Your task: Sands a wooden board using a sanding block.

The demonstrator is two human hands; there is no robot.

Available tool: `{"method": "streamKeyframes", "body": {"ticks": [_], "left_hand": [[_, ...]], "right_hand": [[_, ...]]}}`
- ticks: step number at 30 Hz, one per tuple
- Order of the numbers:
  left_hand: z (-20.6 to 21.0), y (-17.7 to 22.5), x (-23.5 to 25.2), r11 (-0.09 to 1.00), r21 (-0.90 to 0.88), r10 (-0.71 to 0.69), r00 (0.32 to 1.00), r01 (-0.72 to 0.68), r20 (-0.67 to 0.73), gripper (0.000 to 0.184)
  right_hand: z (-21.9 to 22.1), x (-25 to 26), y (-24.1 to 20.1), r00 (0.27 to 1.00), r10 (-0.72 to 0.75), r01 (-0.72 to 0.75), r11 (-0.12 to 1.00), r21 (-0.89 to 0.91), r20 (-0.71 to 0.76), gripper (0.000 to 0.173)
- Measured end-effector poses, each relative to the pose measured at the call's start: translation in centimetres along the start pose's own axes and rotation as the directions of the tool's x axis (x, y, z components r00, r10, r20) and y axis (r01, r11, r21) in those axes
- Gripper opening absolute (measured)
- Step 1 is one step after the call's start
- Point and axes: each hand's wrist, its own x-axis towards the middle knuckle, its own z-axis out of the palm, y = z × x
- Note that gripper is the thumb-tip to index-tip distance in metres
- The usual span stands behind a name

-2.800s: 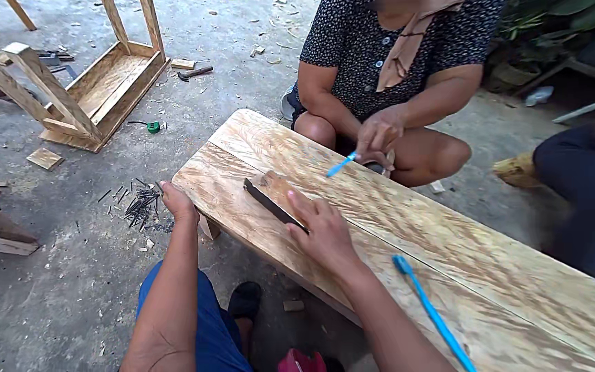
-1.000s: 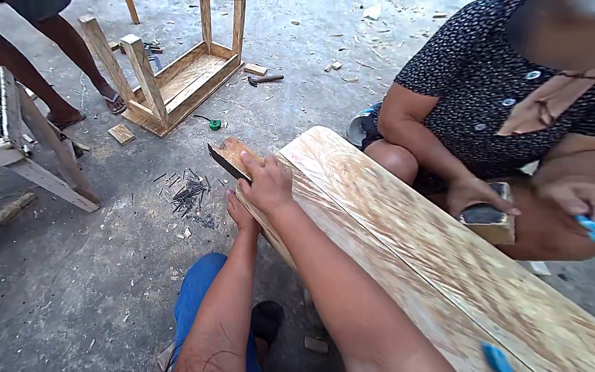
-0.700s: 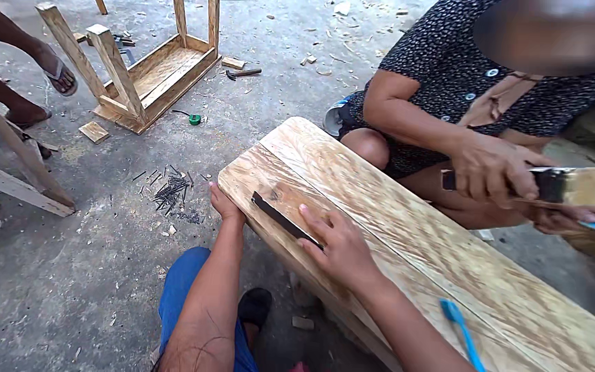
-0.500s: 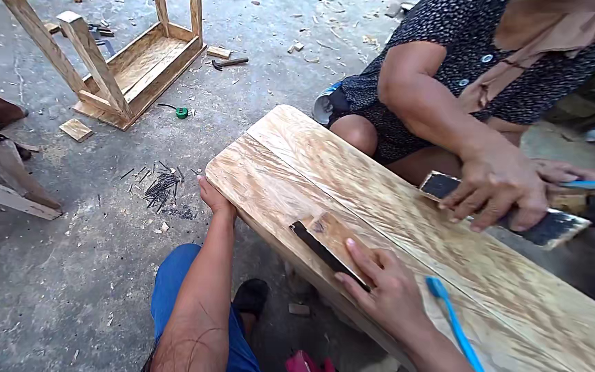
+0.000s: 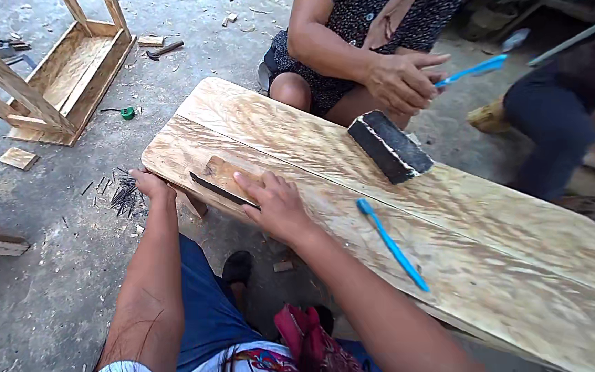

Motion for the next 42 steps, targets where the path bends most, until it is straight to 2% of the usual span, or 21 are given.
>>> {"method": "streamKeyframes", "body": {"ticks": [2,4,6,8,10,11,15,18,21,23,25,29,32,35,38,42], "left_hand": [[-0.1,2.0,-0.4,0.999,-0.05,0.0,0.999,0.002,0.049,0.069],[0.5,3.4,-0.7,0.999,0.006,0.045,0.993,-0.046,0.108,0.068],[1.0,3.5,-1.1,0.989,0.107,0.086,0.981,-0.106,0.175,0.062],[1.5,2.6,-0.8,0.968,0.179,0.144,0.972,-0.178,0.187,0.056],[1.8,2.1,-0.4,0.955,0.192,0.192,0.966,-0.225,0.173,0.053],[1.8,2.1,-0.3,0.952,0.193,0.204,0.963,-0.237,0.177,0.052],[1.5,2.4,-0.2,0.926,0.267,0.221,0.958,-0.265,0.183,0.048],[1.3,2.7,-0.3,0.884,0.382,0.214,0.96,-0.268,0.178,0.047],[1.3,3.4,-0.4,0.818,0.496,0.224,0.955,-0.291,0.192,0.047],[1.1,3.7,-0.5,0.77,0.562,0.231,0.953,-0.303,0.198,0.048],[1.2,4.0,-0.7,0.746,0.591,0.229,0.951,-0.308,0.207,0.049],[0.9,4.1,-1.1,0.759,0.57,0.23,0.949,-0.314,0.217,0.048],[0.7,3.5,-0.6,0.789,0.514,0.248,0.94,-0.336,0.234,0.048],[0.9,3.1,-0.6,0.818,0.464,0.264,0.939,-0.339,0.22,0.047],[1.0,3.0,-0.9,0.809,0.49,0.265,0.945,-0.325,0.19,0.046],[1.0,3.3,-0.7,0.778,0.548,0.251,0.952,-0.307,0.177,0.045]], "right_hand": [[-1.6,-4.6,4.7,0.997,0.068,-0.069,0.997,-0.032,-0.035,0.062],[-3.1,-9.1,9.0,0.984,0.158,-0.162,0.986,-0.042,-0.082,0.059],[-3.2,-12.5,12.2,0.967,0.162,-0.177,0.982,-0.06,-0.197,0.058],[-2.5,-13.4,13.1,0.94,0.14,-0.175,0.98,-0.089,-0.312,0.065],[-1.9,-12.0,11.6,0.919,0.175,-0.225,0.969,-0.103,-0.354,0.074],[-1.3,-10.8,10.2,0.908,0.192,-0.244,0.965,-0.098,-0.373,0.073],[1.6,-3.2,3.0,0.888,0.21,-0.241,0.97,-0.025,-0.409,0.055],[1.9,1.5,-1.0,0.939,0.245,-0.243,0.969,0.037,-0.241,0.055],[0.6,2.1,-1.7,0.967,0.243,-0.239,0.97,0.051,-0.082,0.06],[0.1,-0.4,-0.6,0.968,0.236,-0.233,0.971,0.048,-0.081,0.06],[0.3,-4.6,2.0,0.949,0.212,-0.215,0.977,0.016,-0.232,0.056],[-0.5,-14.1,7.7,0.877,0.269,-0.296,0.955,-0.006,-0.397,0.05],[-0.8,-17.0,9.6,0.842,0.268,-0.34,0.937,-0.076,-0.468,0.054],[-0.4,-14.6,8.1,0.837,0.269,-0.348,0.933,-0.085,-0.477,0.054],[0.4,-7.8,4.7,0.883,0.231,-0.263,0.964,-0.023,-0.408,0.05],[0.4,3.6,-0.8,0.967,0.246,-0.244,0.969,0.034,-0.07,0.057]]}}
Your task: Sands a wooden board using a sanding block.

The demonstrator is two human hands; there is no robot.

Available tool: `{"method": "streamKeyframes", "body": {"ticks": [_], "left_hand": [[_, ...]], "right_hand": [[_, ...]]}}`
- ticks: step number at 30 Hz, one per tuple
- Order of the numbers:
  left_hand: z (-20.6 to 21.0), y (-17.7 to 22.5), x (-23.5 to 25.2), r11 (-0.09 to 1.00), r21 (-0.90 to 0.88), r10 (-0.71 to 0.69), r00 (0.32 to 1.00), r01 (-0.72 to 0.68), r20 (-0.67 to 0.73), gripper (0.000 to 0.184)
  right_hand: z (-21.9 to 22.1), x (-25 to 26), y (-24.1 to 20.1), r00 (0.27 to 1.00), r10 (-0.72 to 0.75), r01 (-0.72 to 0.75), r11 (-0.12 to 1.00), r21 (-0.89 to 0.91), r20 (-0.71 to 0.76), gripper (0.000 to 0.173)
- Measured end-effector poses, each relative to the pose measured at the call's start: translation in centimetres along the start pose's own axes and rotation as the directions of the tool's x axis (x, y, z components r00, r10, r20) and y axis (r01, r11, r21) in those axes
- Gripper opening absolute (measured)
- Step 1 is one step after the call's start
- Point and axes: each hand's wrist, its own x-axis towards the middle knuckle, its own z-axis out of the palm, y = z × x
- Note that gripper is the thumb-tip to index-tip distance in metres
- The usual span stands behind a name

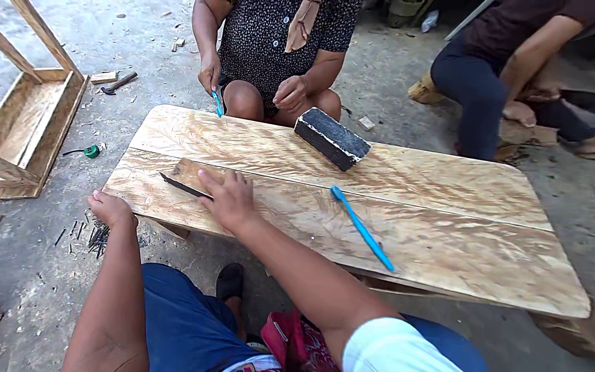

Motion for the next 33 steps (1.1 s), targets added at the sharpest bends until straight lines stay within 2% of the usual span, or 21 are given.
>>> {"method": "streamKeyframes", "body": {"ticks": [2,5,9,13,15,17,18,20,21,23,28,31,33], "left_hand": [[-0.1,0.5,-0.2,0.999,0.039,-0.011,1.0,0.01,0.024,0.045],[-0.4,0.9,-0.4,0.997,0.08,-0.014,1.0,0.012,0.023,0.045],[-0.6,1.0,-0.4,0.992,0.124,-0.025,0.999,0.022,0.019,0.046],[-0.3,0.0,0.1,0.998,0.069,-0.005,1.0,0.003,0.029,0.047],[0.0,-0.2,0.3,1.0,0.025,-0.002,1.0,0.002,0.026,0.046],[-0.1,-0.4,0.3,1.0,-0.018,-0.004,1.0,0.004,0.022,0.046],[-0.1,-0.5,0.1,0.999,-0.035,-0.004,1.0,0.005,0.025,0.046],[-0.2,-0.3,-0.3,0.999,-0.051,0.005,1.0,-0.004,0.025,0.045],[-0.1,0.0,-0.3,0.998,-0.057,0.005,1.0,-0.004,0.023,0.045],[0.1,0.0,-0.4,0.997,-0.073,0.006,1.0,-0.005,0.007,0.044],[0.3,-0.6,0.0,0.998,-0.057,-0.005,1.0,0.004,-0.008,0.043],[0.0,-0.4,0.2,1.0,-0.01,-0.022,1.0,0.022,0.016,0.044],[-0.2,-0.1,0.4,0.999,0.028,-0.021,0.999,0.02,0.028,0.046]], "right_hand": [[0.3,3.2,-1.9,0.998,-0.021,0.021,1.0,-0.002,0.061,0.058],[-0.3,3.6,-2.0,0.994,-0.039,0.039,0.999,0.004,0.1,0.059],[-0.8,-1.2,4.0,0.996,-0.068,0.067,0.998,-0.014,-0.06,0.057],[-2.7,-7.9,11.3,0.982,0.02,-0.029,0.999,-0.043,-0.189,0.055],[-3.5,-9.9,13.7,0.98,-0.029,0.013,0.996,-0.085,-0.194,0.063],[-3.7,-10.8,15.0,0.975,-0.128,0.107,0.987,-0.118,-0.184,0.079],[-3.5,-10.9,15.5,0.961,-0.176,0.151,0.98,-0.128,-0.213,0.081],[-2.5,-10.3,15.9,0.903,-0.24,0.196,0.968,-0.157,-0.356,0.07],[-2.0,-9.7,15.6,0.87,-0.253,0.199,0.965,-0.169,-0.424,0.062],[-1.1,-8.0,14.0,0.844,-0.258,0.202,0.965,-0.167,-0.471,0.054],[2.2,-0.3,4.8,0.869,-0.242,0.231,0.97,-0.079,-0.431,0.045],[2.5,4.5,-0.9,0.965,-0.155,0.153,0.988,-0.025,-0.21,0.049],[1.9,6.2,-2.7,0.99,-0.117,0.115,0.993,-0.029,-0.073,0.052]]}}
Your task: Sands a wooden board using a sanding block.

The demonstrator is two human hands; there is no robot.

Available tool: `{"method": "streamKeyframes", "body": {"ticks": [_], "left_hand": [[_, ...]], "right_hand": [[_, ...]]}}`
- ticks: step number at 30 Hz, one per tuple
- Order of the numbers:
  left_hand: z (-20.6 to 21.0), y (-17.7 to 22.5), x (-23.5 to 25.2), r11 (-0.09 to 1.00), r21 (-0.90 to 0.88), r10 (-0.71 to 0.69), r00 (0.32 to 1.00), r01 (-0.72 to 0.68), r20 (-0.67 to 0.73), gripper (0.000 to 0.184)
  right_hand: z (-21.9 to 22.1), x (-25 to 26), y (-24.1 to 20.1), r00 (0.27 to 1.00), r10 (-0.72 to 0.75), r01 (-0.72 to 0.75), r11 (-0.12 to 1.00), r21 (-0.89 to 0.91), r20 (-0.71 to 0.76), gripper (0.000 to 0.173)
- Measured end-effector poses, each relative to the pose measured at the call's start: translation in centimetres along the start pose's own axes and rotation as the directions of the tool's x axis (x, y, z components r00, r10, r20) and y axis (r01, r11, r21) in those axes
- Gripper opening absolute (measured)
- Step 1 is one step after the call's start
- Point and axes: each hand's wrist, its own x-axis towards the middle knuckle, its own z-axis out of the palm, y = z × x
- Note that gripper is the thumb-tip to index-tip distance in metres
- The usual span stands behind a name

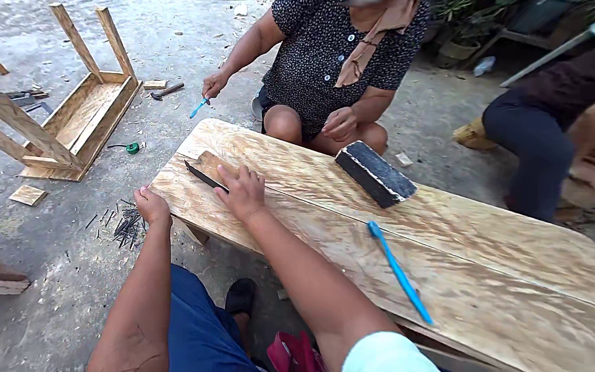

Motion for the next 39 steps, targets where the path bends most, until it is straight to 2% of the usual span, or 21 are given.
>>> {"method": "streamKeyframes", "body": {"ticks": [4,7,11,14,17,21,24,27,29,32,36,39], "left_hand": [[-0.2,-0.1,-0.1,0.998,0.067,-0.015,1.0,0.013,0.024,0.048],[-0.1,0.0,0.0,0.999,0.049,-0.002,1.0,0.001,0.028,0.047],[0.2,-0.1,-0.3,1.0,-0.013,0.005,1.0,-0.005,0.004,0.046],[0.7,-0.2,-0.7,0.995,-0.097,0.013,1.0,-0.014,-0.004,0.046],[1.0,-0.6,-0.7,0.989,-0.139,0.045,0.999,-0.046,-0.011,0.045],[1.0,-0.7,-0.5,0.99,-0.134,0.049,0.999,-0.051,-0.021,0.042],[0.7,-0.3,-0.3,0.994,-0.104,0.018,1.0,-0.019,-0.007,0.044],[0.3,0.0,-0.2,0.999,-0.052,0.015,1.0,-0.015,0.004,0.045],[0.1,-0.1,-0.3,0.999,-0.029,0.016,1.0,-0.015,0.024,0.045],[-0.1,-0.1,-0.1,0.999,-0.021,0.025,0.999,-0.024,0.032,0.046],[0.1,-0.3,-0.5,0.996,-0.084,0.031,0.999,-0.029,0.012,0.046],[0.4,-0.6,-0.4,0.988,-0.153,0.025,1.0,-0.026,-0.013,0.042]], "right_hand": [[-1.8,-1.9,1.7,0.993,0.052,-0.054,0.998,0.016,0.103,0.055],[-2.5,-6.9,6.8,0.997,0.024,-0.024,1.0,-0.002,-0.069,0.054],[-4.8,-14.6,14.0,0.969,0.053,-0.067,0.996,-0.051,-0.241,0.056],[-5.1,-16.4,15.6,0.933,0.013,-0.054,0.993,-0.103,-0.359,0.061],[-3.5,-13.5,13.0,0.925,-0.044,0.014,0.996,-0.083,-0.377,0.054],[0.0,-5.5,5.1,0.94,-0.096,0.109,0.994,0.021,-0.329,0.045],[0.5,-0.4,-0.7,0.998,0.005,0.001,0.996,0.093,-0.064,0.05],[-0.2,0.9,-2.3,0.996,0.007,-0.014,0.997,0.076,0.088,0.053],[-0.6,-1.0,-0.6,0.997,-0.017,0.012,0.998,0.064,0.077,0.054],[-1.5,-6.4,4.5,0.995,-0.022,0.025,0.999,0.034,-0.095,0.051],[-3.9,-14.5,11.4,0.968,0.051,-0.057,0.998,-0.017,-0.247,0.049],[-4.1,-16.0,13.0,0.943,0.017,-0.033,0.999,-0.041,-0.334,0.055]]}}
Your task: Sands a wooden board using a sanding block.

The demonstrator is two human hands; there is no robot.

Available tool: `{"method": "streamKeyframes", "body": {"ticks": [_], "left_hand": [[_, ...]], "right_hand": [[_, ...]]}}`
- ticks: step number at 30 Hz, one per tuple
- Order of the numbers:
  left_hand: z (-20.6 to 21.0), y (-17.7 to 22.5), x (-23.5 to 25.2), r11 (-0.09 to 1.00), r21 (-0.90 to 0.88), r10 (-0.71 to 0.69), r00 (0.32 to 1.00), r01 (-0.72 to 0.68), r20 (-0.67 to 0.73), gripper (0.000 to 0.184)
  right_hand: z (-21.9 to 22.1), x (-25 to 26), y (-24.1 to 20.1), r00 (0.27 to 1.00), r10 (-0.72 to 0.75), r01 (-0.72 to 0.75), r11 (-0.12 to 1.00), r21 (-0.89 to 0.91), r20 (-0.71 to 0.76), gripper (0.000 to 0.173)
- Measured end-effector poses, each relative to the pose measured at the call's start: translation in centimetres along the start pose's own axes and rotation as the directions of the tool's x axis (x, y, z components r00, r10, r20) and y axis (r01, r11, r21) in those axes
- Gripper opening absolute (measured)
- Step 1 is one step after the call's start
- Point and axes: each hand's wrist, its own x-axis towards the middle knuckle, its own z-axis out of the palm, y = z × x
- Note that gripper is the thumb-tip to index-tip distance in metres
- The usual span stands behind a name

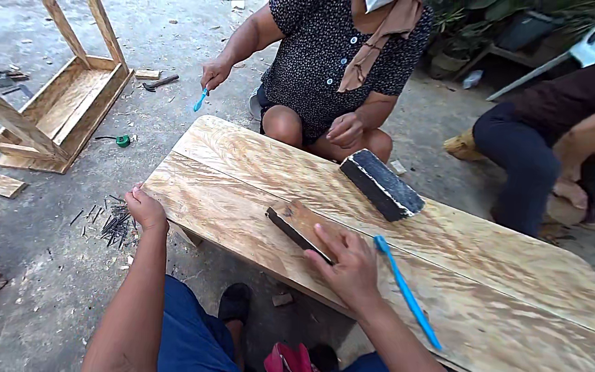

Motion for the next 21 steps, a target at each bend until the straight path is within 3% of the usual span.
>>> {"method": "streamKeyframes", "body": {"ticks": [5,9,12,14,18,21], "left_hand": [[0.1,0.0,0.1,1.0,-0.02,-0.001,1.0,0.001,-0.007,0.039],[-0.3,1.0,-0.3,0.988,0.151,0.004,0.999,-0.01,0.043,0.044],[-0.5,2.0,-0.5,0.967,0.255,-0.019,0.998,0.005,0.054,0.046],[-0.8,2.4,-0.8,0.958,0.287,-0.041,0.997,0.022,0.059,0.048],[-1.0,2.3,-1.0,0.964,0.264,-0.037,0.996,0.016,0.076,0.048],[-0.7,1.5,-0.6,0.974,0.228,-0.023,0.999,0.014,0.038,0.047]], "right_hand": [[4.0,5.3,-5.8,0.998,-0.042,0.039,0.998,0.047,0.05,0.046],[7.2,12.1,-12.4,0.938,0.032,-0.064,0.994,0.083,0.346,0.054],[7.8,14.0,-13.9,0.914,0.014,-0.059,0.993,0.098,0.405,0.055],[6.8,12.9,-12.8,0.904,-0.001,-0.05,0.993,0.107,0.427,0.056],[3.3,6.0,-5.7,0.982,-0.019,0.002,0.996,0.091,0.187,0.054],[-0.5,0.4,0.1,0.994,0.033,-0.035,0.999,0.018,0.103,0.049]]}}
